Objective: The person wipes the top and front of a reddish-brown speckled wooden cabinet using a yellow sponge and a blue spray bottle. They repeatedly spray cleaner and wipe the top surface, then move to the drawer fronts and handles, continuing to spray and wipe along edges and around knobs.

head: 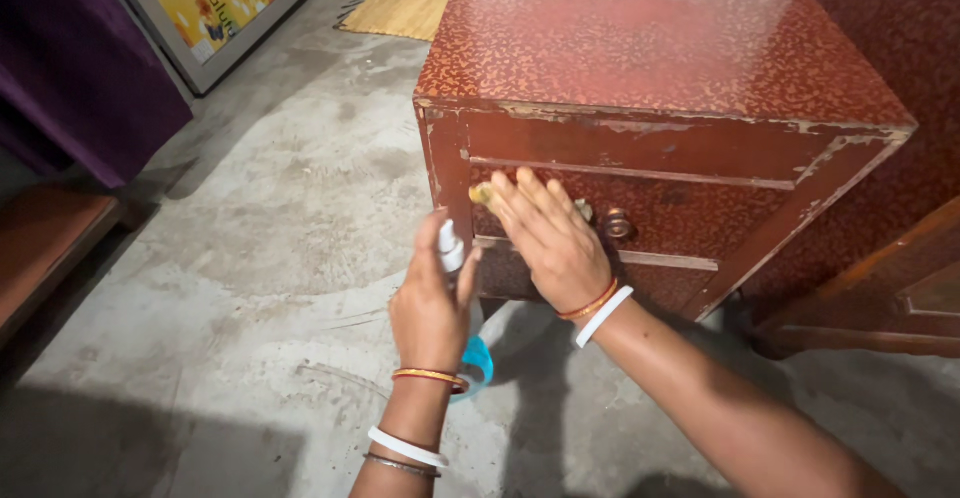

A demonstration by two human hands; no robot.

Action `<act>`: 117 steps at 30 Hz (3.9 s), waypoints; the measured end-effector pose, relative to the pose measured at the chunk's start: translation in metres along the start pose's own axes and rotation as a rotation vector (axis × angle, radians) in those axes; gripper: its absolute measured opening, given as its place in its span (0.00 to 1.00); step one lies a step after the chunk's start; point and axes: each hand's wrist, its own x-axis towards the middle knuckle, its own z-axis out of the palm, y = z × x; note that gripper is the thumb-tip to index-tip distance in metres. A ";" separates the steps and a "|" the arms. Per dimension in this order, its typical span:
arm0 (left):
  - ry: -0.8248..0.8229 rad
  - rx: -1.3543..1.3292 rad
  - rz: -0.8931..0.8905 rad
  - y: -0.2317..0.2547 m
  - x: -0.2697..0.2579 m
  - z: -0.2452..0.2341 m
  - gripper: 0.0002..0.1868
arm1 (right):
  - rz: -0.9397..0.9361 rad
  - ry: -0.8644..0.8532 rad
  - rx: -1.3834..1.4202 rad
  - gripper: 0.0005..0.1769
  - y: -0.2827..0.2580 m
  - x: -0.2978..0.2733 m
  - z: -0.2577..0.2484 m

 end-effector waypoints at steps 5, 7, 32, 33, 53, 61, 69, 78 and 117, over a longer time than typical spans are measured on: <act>-0.033 0.053 -0.153 -0.045 -0.014 0.015 0.34 | -0.012 0.056 -0.014 0.23 -0.003 0.032 -0.008; -0.082 0.074 -0.231 -0.061 -0.022 0.020 0.37 | -0.031 0.048 -0.026 0.23 0.001 0.035 -0.013; 0.348 0.189 0.103 -0.057 -0.020 0.037 0.37 | -0.063 0.107 -0.353 0.20 0.062 -0.017 -0.056; 0.344 0.154 0.133 -0.049 -0.014 0.036 0.34 | -0.083 0.123 -0.399 0.19 0.074 -0.025 -0.062; -0.082 0.039 0.312 0.042 0.051 0.035 0.47 | 0.050 0.158 -0.273 0.19 0.057 -0.027 -0.064; -0.090 0.036 0.322 0.037 0.052 0.037 0.50 | -0.026 0.162 -0.397 0.14 0.110 -0.068 -0.089; -0.081 0.026 0.295 0.041 0.052 0.041 0.52 | 0.199 0.247 -0.314 0.18 0.077 -0.062 -0.069; -0.055 0.020 0.261 0.044 0.050 0.051 0.56 | 0.398 0.372 -0.163 0.23 0.035 -0.028 -0.024; -0.085 -0.232 0.313 0.025 0.046 0.043 0.52 | 0.682 0.770 -0.312 0.13 0.101 -0.079 -0.051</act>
